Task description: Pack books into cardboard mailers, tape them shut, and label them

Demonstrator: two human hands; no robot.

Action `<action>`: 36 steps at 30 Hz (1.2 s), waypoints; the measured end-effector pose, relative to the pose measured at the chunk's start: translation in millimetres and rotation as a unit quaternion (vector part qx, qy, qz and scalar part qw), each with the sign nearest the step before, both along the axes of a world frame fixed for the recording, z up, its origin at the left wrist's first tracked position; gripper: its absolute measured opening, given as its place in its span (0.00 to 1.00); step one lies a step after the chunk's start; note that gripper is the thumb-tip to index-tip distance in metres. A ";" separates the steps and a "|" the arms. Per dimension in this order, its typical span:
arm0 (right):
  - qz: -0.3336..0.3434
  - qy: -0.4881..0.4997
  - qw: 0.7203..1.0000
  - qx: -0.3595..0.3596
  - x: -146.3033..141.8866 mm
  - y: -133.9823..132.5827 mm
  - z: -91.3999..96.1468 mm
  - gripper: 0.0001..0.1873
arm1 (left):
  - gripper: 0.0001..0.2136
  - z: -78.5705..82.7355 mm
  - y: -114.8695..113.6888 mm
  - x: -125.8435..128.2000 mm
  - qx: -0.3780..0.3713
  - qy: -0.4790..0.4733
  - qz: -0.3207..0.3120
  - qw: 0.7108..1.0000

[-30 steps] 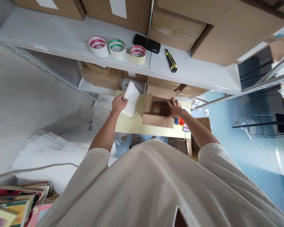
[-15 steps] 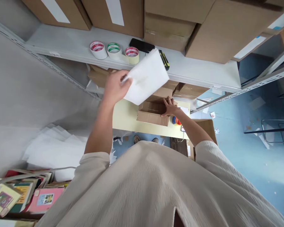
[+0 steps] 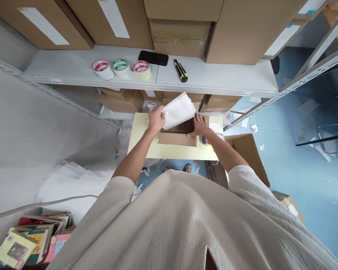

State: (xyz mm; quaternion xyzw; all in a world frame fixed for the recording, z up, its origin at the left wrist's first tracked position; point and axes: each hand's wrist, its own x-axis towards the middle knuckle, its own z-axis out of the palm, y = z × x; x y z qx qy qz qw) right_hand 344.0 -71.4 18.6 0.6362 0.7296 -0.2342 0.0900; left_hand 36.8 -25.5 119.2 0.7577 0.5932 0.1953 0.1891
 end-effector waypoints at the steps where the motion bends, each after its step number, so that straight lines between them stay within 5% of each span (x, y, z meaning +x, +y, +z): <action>1: -0.006 -0.001 1.000 0.005 0.1 -3.2 0.5 0.94 | 0.16 -0.6 1.9 -2.7 -0.011 0.014 -0.002 1.000; 10: -0.063 -0.021 0.998 0.014 -4.3 -25.5 26.6 0.89 | 0.13 -9.6 25.2 22.0 -0.078 0.066 -0.113 0.988; 18: -0.063 -0.026 0.997 0.026 5.7 -33.5 41.7 0.80 | 0.08 -35.4 31.7 48.7 -0.154 0.119 -0.192 0.962; 23: -0.055 -0.034 0.997 0.031 7.5 -38.4 46.4 0.79 | 0.23 -49.5 30.3 39.9 -0.139 0.130 -0.207 0.960; 27: -0.048 -0.048 0.997 0.044 6.3 -38.7 50.8 0.68 | 0.24 -47.0 17.8 17.2 -0.091 0.114 -0.196 0.970; 31: -0.063 -0.049 0.994 0.069 3.1 -32.6 52.8 0.61 | 0.32 -37.5 0.0 -4.3 -0.034 0.068 -0.116 0.990; 36: -0.117 -0.067 0.988 0.078 0.6 -6.4 51.9 0.57 | 0.45 -39.1 -10.0 -18.7 -0.100 0.015 -0.059 0.993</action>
